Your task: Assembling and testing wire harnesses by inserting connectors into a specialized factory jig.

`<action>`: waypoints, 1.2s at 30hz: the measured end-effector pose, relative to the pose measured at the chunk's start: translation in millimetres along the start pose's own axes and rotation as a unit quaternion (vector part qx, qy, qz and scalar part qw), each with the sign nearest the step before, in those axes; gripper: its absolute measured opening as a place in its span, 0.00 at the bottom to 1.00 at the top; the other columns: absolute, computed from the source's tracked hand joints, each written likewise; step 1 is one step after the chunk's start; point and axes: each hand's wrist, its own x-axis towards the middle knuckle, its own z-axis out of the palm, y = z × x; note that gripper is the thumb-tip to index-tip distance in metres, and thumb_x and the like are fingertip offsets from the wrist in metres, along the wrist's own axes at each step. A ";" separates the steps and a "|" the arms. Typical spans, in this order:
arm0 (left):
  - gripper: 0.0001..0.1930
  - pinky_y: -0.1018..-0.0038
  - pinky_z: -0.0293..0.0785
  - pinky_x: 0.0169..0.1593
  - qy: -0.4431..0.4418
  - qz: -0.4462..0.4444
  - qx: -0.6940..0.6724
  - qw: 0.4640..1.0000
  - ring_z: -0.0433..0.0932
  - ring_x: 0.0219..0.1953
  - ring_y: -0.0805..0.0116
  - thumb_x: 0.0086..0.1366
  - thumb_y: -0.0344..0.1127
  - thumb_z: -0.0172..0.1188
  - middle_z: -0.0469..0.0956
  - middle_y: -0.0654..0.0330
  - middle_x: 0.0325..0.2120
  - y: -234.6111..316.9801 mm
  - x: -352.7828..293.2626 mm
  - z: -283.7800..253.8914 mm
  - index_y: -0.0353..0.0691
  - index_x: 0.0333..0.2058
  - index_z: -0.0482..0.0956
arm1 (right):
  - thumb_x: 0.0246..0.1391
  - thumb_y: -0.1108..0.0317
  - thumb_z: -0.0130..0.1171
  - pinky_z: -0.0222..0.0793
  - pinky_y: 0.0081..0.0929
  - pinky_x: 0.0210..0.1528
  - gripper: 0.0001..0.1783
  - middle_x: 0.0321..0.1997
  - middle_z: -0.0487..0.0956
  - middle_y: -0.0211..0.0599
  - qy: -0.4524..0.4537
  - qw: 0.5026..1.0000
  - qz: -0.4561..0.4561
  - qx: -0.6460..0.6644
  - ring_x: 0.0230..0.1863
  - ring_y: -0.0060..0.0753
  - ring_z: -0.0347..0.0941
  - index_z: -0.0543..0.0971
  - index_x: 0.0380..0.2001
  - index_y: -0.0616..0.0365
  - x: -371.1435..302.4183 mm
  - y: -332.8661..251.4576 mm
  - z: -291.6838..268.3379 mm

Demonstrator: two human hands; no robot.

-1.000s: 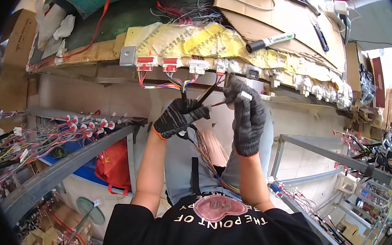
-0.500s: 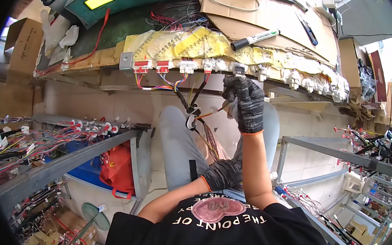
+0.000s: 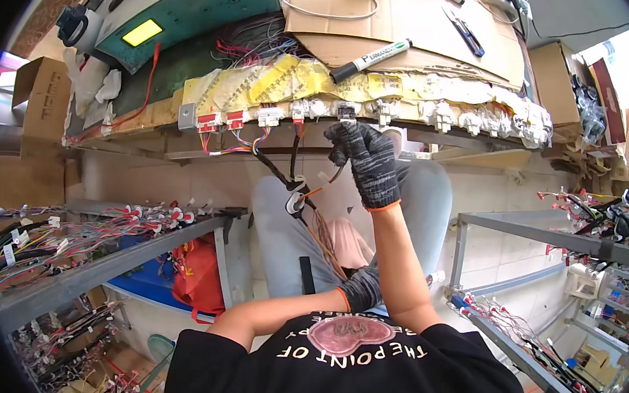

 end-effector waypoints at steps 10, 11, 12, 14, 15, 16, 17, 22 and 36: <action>0.14 0.69 0.69 0.45 0.121 0.161 -0.117 0.973 0.74 0.38 0.58 0.61 0.37 0.51 0.74 0.51 0.37 -74.8 -90.5 -74.9 0.36 0.42 0.73 | 0.59 0.58 0.45 0.62 0.17 0.24 0.20 0.16 0.71 0.30 -0.035 0.999 0.013 0.004 0.18 0.18 0.65 0.77 0.28 0.66 2.4 -2.5 -4.0; 0.15 0.70 0.69 0.46 0.185 0.211 -0.136 0.950 0.75 0.39 0.62 0.60 0.35 0.52 0.74 0.52 0.40 -94.0 -95.8 -73.2 0.35 0.44 0.72 | 0.59 0.60 0.45 0.63 0.18 0.24 0.19 0.16 0.72 0.31 -0.037 0.999 0.000 0.013 0.18 0.19 0.66 0.77 0.28 0.66 2.6 0.2 -3.1; 0.15 0.70 0.69 0.46 0.182 0.211 -0.135 0.951 0.75 0.39 0.62 0.60 0.35 0.52 0.74 0.52 0.40 -93.8 -104.4 -85.4 0.35 0.44 0.72 | 0.58 0.62 0.46 0.63 0.20 0.23 0.17 0.16 0.72 0.33 -0.035 0.999 -0.013 0.023 0.18 0.19 0.67 0.77 0.28 0.66 3.6 3.2 -4.8; 0.16 0.72 0.67 0.49 0.046 0.066 -0.418 0.905 0.73 0.43 0.68 0.60 0.31 0.53 0.70 0.56 0.47 -82.0 -121.7 -107.2 0.33 0.47 0.69 | 0.58 0.62 0.46 0.64 0.20 0.23 0.17 0.16 0.73 0.33 -0.026 0.999 -0.004 0.042 0.18 0.19 0.67 0.77 0.29 0.66 3.8 8.4 -4.1; 0.16 0.72 0.67 0.49 0.048 0.065 -0.417 0.905 0.73 0.43 0.68 0.60 0.31 0.53 0.70 0.56 0.47 -84.6 -123.3 -103.9 0.33 0.47 0.69 | 0.58 0.62 0.46 0.64 0.20 0.24 0.17 0.17 0.73 0.33 -0.018 0.998 0.007 0.059 0.18 0.19 0.67 0.77 0.29 0.65 3.7 8.6 -2.5; 0.16 0.73 0.67 0.47 0.048 0.056 -0.455 0.887 0.72 0.40 0.71 0.60 0.34 0.54 0.73 0.58 0.42 -88.9 -124.0 -96.7 0.33 0.46 0.70 | 0.58 0.62 0.46 0.64 0.20 0.24 0.17 0.17 0.73 0.33 -0.019 0.998 0.007 0.059 0.18 0.19 0.67 0.77 0.29 0.65 3.8 7.7 -2.6; 0.17 0.75 0.67 0.44 0.047 0.048 -0.492 0.868 0.71 0.37 0.74 0.60 0.37 0.54 0.75 0.60 0.37 -91.3 -124.9 -90.7 0.34 0.44 0.70 | 0.58 0.62 0.46 0.64 0.20 0.24 0.17 0.17 0.73 0.33 -0.023 0.999 0.012 0.045 0.18 0.19 0.66 0.77 0.29 0.66 4.1 5.5 -3.6; 0.13 0.70 0.67 0.24 0.072 -0.020 -0.420 0.904 0.72 0.23 0.71 0.57 0.28 0.54 0.74 0.63 0.24 -75.5 -103.8 -84.8 0.35 0.42 0.71 | 0.59 0.59 0.46 0.65 0.18 0.23 0.19 0.17 0.73 0.32 -0.043 0.998 -0.022 0.028 0.18 0.19 0.67 0.77 0.30 0.67 6.7 3.7 -5.2; 0.19 0.80 0.60 0.20 0.520 -0.056 -0.264 0.811 0.63 0.15 0.81 0.66 0.44 0.42 0.66 0.68 0.11 -50.2 -85.1 -53.4 0.34 0.35 0.77 | 0.57 0.60 0.49 0.65 0.20 0.23 0.18 0.23 0.78 0.38 0.015 0.995 0.021 0.094 0.18 0.21 0.69 0.77 0.30 0.66 11.7 8.6 1.6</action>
